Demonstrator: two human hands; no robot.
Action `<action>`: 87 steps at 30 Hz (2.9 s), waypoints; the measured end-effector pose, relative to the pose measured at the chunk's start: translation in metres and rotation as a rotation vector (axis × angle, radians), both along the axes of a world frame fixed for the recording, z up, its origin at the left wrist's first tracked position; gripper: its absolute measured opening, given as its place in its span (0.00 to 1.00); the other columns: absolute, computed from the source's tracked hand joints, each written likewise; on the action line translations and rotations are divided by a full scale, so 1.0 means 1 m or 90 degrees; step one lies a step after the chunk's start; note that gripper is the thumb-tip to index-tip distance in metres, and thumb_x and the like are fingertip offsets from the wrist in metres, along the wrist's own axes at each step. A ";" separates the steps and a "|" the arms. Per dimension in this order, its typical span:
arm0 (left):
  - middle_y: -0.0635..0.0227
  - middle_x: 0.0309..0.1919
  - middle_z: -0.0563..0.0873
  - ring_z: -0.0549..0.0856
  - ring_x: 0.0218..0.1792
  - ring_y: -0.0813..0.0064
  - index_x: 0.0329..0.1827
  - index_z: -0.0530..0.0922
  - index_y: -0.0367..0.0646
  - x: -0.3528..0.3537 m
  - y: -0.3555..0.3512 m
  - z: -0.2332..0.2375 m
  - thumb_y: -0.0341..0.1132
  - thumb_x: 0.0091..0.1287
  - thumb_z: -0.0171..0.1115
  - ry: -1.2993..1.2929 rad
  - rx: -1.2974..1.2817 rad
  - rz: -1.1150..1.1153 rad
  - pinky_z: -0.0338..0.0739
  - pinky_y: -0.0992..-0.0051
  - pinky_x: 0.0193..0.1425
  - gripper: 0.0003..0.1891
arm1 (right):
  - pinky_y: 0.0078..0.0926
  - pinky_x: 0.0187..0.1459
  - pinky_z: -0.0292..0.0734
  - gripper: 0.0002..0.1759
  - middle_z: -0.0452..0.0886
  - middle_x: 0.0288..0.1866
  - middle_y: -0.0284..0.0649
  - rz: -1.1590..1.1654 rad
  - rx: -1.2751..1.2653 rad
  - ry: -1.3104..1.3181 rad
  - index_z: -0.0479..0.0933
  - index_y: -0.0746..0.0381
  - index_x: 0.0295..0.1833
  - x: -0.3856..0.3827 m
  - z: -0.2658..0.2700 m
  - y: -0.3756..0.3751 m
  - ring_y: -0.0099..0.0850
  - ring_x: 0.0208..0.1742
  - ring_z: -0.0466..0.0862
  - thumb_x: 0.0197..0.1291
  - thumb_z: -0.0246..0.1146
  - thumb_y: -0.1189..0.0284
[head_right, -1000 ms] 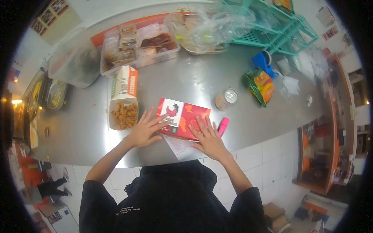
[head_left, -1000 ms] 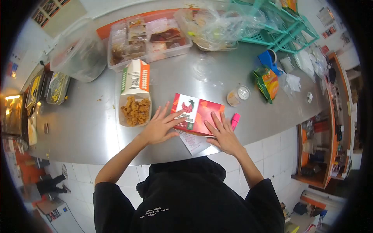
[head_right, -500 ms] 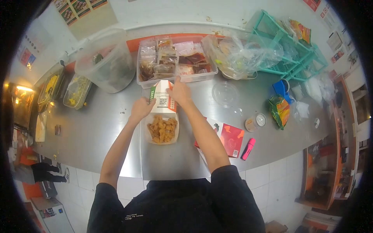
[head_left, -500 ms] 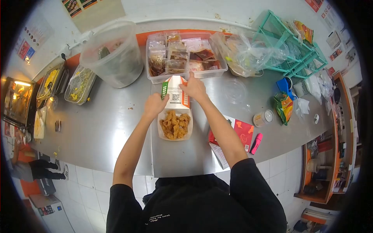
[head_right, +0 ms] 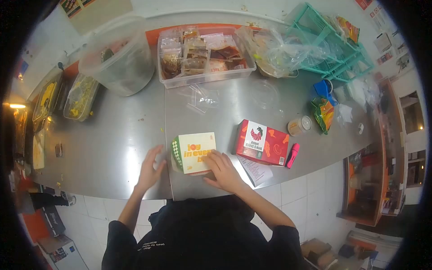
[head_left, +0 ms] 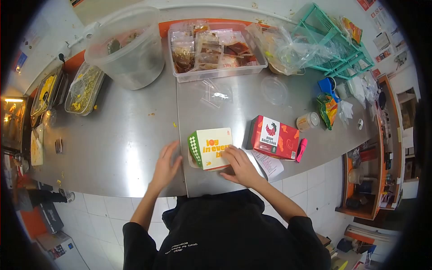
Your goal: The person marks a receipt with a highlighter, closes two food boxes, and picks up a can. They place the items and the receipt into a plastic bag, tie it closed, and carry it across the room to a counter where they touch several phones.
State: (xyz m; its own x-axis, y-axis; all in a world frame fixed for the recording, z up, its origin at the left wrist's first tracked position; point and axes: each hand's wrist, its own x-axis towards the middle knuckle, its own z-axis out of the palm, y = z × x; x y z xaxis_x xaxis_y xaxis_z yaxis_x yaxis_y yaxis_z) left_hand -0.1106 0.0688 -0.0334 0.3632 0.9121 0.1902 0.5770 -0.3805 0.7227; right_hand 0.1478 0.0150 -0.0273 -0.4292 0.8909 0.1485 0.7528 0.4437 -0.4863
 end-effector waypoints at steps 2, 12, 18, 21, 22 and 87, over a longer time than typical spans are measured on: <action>0.63 0.44 0.76 0.78 0.38 0.74 0.52 0.69 0.38 0.003 -0.022 -0.011 0.25 0.52 0.61 -0.087 -0.138 0.004 0.72 0.80 0.33 0.22 | 0.44 0.61 0.55 0.36 0.55 0.61 0.54 0.007 -0.064 -0.014 0.66 0.61 0.49 -0.007 0.006 0.015 0.52 0.66 0.49 0.32 0.71 0.60; 0.66 0.36 0.78 0.76 0.25 0.87 0.36 0.74 0.35 0.044 -0.037 -0.077 0.21 0.55 0.59 -0.567 -0.179 0.259 0.68 0.87 0.24 0.07 | 0.49 0.48 0.69 0.46 0.54 0.57 0.53 -0.094 -0.219 0.077 0.58 0.58 0.52 -0.047 0.025 0.055 0.56 0.60 0.53 0.22 0.72 0.64; 0.65 0.44 0.75 0.79 0.33 0.81 0.38 0.77 0.34 0.038 -0.046 -0.059 0.27 0.59 0.56 -0.522 -0.417 0.295 0.72 0.83 0.28 0.07 | 0.47 0.45 0.72 0.44 0.55 0.57 0.56 -0.195 -0.204 -0.042 0.58 0.55 0.54 -0.066 0.023 0.048 0.59 0.59 0.52 0.24 0.71 0.65; 0.64 0.48 0.74 0.80 0.37 0.79 0.44 0.76 0.36 0.018 -0.051 -0.034 0.33 0.62 0.55 -0.420 -0.482 0.197 0.73 0.84 0.28 0.11 | 0.47 0.45 0.73 0.43 0.54 0.58 0.57 -0.191 -0.113 -0.102 0.60 0.53 0.54 -0.066 0.008 0.041 0.60 0.61 0.52 0.26 0.70 0.66; 0.63 0.50 0.73 0.79 0.39 0.78 0.48 0.73 0.37 0.009 -0.050 -0.034 0.34 0.62 0.54 -0.398 -0.489 0.195 0.73 0.83 0.30 0.14 | 0.47 0.46 0.73 0.41 0.53 0.60 0.58 -0.200 -0.113 -0.094 0.60 0.53 0.54 -0.067 0.008 0.040 0.60 0.62 0.52 0.27 0.70 0.68; 0.52 0.54 0.68 0.66 0.57 0.63 0.63 0.53 0.36 0.240 0.005 0.026 0.48 0.63 0.49 -0.265 -0.486 0.098 0.60 0.68 0.59 0.32 | 0.36 0.56 0.61 0.44 0.66 0.56 0.48 -0.618 0.131 0.382 0.58 0.65 0.59 0.283 -0.018 0.018 0.47 0.56 0.65 0.33 0.71 0.67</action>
